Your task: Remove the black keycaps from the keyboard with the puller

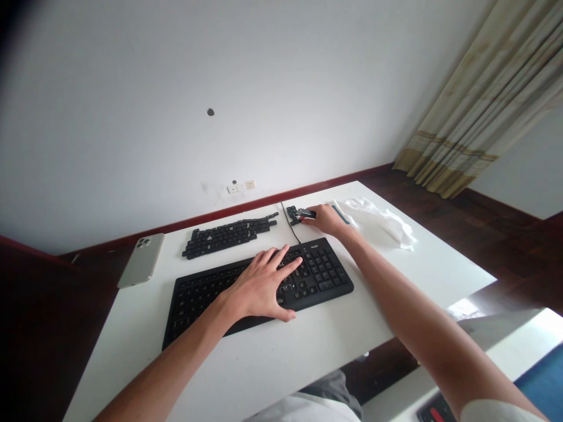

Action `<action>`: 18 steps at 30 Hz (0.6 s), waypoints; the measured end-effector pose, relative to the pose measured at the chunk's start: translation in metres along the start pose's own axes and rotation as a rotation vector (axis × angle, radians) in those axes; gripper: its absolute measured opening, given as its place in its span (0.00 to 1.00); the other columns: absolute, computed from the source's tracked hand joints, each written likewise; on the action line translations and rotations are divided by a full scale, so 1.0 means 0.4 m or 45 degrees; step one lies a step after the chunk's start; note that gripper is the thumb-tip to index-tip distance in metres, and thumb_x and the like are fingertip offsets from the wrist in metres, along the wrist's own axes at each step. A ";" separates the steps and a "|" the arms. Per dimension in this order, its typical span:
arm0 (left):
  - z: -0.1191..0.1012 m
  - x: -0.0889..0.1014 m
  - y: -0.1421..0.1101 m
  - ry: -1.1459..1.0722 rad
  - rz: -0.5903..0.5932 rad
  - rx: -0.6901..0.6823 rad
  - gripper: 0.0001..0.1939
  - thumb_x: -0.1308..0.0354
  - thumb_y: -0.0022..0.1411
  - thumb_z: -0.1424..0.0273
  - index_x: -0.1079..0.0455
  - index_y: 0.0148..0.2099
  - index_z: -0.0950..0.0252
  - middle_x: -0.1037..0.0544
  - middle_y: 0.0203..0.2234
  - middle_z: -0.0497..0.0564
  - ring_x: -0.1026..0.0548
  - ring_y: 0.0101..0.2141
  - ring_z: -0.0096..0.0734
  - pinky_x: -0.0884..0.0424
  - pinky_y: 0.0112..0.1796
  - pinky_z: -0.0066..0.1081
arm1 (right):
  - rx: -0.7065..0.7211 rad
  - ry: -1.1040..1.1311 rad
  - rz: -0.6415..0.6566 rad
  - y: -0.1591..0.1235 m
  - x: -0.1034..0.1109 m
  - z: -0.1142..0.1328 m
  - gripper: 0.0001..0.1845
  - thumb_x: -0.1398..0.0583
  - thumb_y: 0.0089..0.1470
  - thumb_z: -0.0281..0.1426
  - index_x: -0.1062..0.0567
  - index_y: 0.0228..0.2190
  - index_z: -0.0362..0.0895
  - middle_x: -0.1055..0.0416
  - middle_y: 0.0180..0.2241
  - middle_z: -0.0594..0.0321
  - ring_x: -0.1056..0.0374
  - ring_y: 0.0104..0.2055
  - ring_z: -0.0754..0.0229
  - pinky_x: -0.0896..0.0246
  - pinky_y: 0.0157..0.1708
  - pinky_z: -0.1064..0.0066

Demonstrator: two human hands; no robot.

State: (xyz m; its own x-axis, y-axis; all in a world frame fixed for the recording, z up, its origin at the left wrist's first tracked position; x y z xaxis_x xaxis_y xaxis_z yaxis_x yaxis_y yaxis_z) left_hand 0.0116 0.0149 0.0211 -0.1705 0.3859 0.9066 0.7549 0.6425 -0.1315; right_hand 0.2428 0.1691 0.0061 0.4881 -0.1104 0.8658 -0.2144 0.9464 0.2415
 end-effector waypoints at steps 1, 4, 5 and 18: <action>0.000 0.000 0.000 0.001 0.005 0.006 0.64 0.29 0.49 0.41 0.53 0.80 0.52 0.61 0.80 0.56 0.56 0.76 0.70 0.57 0.72 0.62 | 0.008 0.004 0.003 0.000 0.000 0.002 0.19 0.34 0.58 0.47 0.14 0.35 0.44 0.21 0.25 0.60 0.33 0.27 0.58 0.44 0.32 0.66; 0.006 0.000 -0.001 0.005 0.022 0.026 0.64 0.28 0.48 0.43 0.53 0.80 0.51 0.62 0.80 0.55 0.57 0.76 0.71 0.57 0.72 0.63 | 0.013 0.018 0.016 -0.001 -0.003 0.002 0.18 0.35 0.59 0.47 0.14 0.37 0.46 0.20 0.26 0.60 0.32 0.28 0.57 0.42 0.33 0.67; 0.009 0.000 -0.002 0.008 0.030 0.031 0.64 0.28 0.48 0.43 0.53 0.80 0.51 0.62 0.80 0.55 0.58 0.76 0.72 0.57 0.72 0.63 | 0.007 0.020 0.021 -0.001 -0.004 0.000 0.18 0.35 0.59 0.47 0.14 0.37 0.46 0.20 0.26 0.61 0.31 0.28 0.57 0.42 0.33 0.67; 0.036 0.011 -0.006 0.019 0.052 0.056 0.65 0.27 0.47 0.44 0.54 0.80 0.48 0.63 0.80 0.55 0.58 0.76 0.70 0.57 0.72 0.62 | -0.130 0.107 -0.214 -0.014 0.048 -0.042 0.17 0.33 0.58 0.45 0.14 0.38 0.44 0.15 0.33 0.57 0.25 0.33 0.53 0.36 0.36 0.66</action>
State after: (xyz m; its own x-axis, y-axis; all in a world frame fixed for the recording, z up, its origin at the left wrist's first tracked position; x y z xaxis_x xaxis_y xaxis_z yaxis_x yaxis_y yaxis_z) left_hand -0.0001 0.0245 0.0198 -0.1303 0.4025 0.9061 0.7324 0.6551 -0.1857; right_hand 0.2675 0.1668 0.0141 0.5795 -0.2477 0.7764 -0.0393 0.9431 0.3302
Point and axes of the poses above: each hand's wrist, its own y-axis towards the middle knuckle, its own x-axis out of the back of the hand, z = x × y, the point moved 6 cm from there along y, towards the middle knuckle
